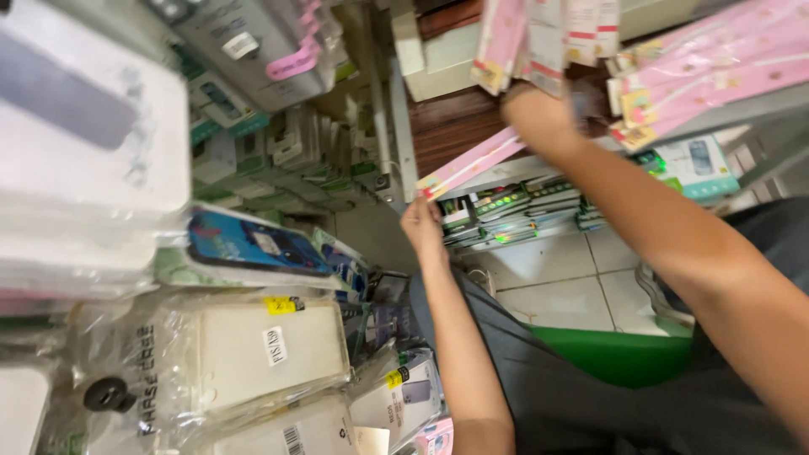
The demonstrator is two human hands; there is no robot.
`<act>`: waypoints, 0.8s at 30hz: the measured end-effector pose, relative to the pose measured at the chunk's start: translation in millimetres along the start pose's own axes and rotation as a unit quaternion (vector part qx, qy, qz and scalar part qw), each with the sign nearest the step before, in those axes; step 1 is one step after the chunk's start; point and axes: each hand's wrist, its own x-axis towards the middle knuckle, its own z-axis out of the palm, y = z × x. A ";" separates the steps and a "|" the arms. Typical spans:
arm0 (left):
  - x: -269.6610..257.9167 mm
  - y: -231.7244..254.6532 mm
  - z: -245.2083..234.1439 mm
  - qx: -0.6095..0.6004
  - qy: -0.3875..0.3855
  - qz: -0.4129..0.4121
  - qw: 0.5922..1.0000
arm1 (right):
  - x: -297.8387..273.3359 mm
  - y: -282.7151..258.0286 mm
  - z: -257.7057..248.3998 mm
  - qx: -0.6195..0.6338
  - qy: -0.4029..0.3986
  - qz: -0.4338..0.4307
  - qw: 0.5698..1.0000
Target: Applying stickers or labels to packaged pens while sitting at a low shelf in a retail store.
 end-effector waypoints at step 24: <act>-23.4 -10.5 -6.6 -0.027 0.143 0.014 0.989 | -238.8 133.1 -31.9 0.724 -0.160 0.133 0.658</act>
